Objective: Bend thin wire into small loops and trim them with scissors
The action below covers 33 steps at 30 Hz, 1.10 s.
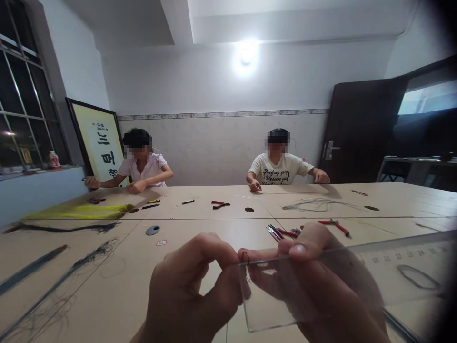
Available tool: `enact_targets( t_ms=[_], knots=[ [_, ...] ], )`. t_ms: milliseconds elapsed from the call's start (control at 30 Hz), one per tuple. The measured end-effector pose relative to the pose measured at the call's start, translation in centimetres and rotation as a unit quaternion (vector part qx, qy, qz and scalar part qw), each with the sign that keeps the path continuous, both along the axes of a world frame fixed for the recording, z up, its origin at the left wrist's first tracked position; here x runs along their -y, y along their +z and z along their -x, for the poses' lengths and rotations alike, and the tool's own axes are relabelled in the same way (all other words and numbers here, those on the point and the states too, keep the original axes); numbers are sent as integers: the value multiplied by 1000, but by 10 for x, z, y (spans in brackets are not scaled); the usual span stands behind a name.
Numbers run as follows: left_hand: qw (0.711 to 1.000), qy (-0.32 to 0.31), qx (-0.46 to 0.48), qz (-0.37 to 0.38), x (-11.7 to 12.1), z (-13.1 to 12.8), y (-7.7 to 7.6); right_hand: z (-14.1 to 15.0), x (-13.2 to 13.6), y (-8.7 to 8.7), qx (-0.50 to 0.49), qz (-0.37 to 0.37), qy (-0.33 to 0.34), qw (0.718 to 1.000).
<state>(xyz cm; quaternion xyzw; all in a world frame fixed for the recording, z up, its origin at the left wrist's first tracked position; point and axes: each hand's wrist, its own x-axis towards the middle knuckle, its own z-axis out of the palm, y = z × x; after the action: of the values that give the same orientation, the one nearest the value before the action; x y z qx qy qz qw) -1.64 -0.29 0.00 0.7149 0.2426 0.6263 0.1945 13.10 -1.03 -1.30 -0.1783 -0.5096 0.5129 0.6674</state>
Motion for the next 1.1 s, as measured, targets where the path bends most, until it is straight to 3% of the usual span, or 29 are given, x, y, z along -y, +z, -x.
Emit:
enact_targets(
  t_ms=[400,567,733,967,1033,1100],
  knots=[
    [1000,-9,2,2,1,-1,0,2,-1,0,-29,9,21,999],
    [1000,10,-2,-5,-1,0,0,-6,-5,-2,19,-53,65,996],
    [1000,24,-8,-18,-3,0,1,-9,-11,-5,23,-67,64,995],
    [997,-11,73,-2,-3,-8,-3,-9,-10,-7,21,-98,96,990],
    [998,2,58,12,-5,-5,-2,-17,-18,-3,31,-93,62,993],
    [998,31,54,13,-8,-1,1,-29,-35,2,80,-59,-29,995]
  ],
)
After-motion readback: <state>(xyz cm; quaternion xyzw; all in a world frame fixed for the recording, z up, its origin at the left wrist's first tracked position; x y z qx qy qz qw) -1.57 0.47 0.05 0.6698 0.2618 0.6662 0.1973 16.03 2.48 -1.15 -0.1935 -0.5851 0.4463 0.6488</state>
